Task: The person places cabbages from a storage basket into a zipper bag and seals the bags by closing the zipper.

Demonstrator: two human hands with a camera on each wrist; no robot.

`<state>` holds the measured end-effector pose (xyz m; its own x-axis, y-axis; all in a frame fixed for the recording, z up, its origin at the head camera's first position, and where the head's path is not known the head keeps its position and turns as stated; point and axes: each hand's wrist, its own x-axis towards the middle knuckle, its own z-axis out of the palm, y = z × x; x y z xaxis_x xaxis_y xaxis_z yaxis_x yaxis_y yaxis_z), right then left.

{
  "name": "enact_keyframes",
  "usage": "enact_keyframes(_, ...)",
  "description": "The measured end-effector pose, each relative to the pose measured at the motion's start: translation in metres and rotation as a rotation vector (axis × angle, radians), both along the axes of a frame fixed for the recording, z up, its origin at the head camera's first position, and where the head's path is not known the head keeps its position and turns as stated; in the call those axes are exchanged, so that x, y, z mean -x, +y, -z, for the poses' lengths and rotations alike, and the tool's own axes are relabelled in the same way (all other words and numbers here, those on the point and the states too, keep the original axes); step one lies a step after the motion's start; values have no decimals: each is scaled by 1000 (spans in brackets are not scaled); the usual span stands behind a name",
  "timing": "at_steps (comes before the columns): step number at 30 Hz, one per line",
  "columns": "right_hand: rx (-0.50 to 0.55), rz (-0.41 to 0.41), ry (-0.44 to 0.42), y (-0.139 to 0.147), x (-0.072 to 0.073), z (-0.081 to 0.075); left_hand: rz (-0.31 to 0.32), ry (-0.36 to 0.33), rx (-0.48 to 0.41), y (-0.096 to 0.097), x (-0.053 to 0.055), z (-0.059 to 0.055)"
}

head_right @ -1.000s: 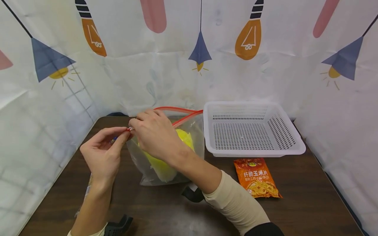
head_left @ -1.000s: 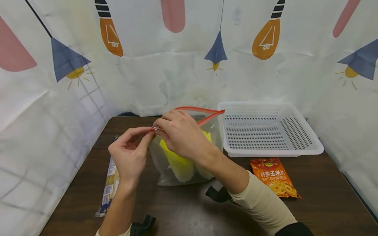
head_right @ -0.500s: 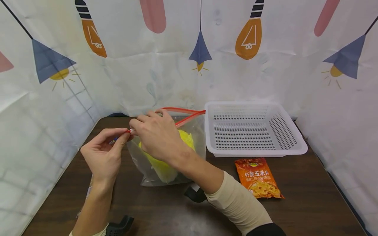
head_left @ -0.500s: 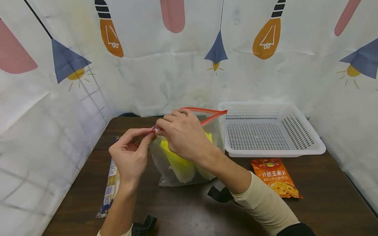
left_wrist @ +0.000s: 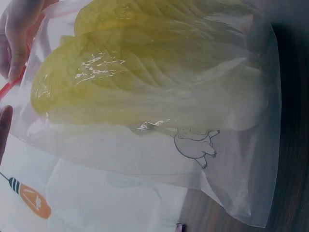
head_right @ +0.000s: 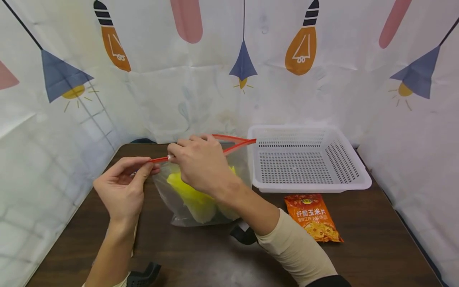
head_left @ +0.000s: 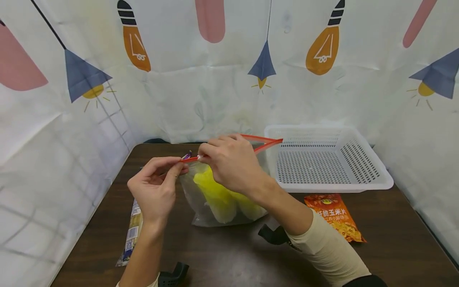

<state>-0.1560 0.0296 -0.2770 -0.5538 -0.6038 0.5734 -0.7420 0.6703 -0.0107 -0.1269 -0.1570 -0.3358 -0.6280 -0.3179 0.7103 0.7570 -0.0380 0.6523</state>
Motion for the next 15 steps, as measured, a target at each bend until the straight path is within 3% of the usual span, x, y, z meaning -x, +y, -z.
enact_keyframes(15, 51, -19, -24, 23, -3, -1, 34, -6, -43, -2, -2, -3)
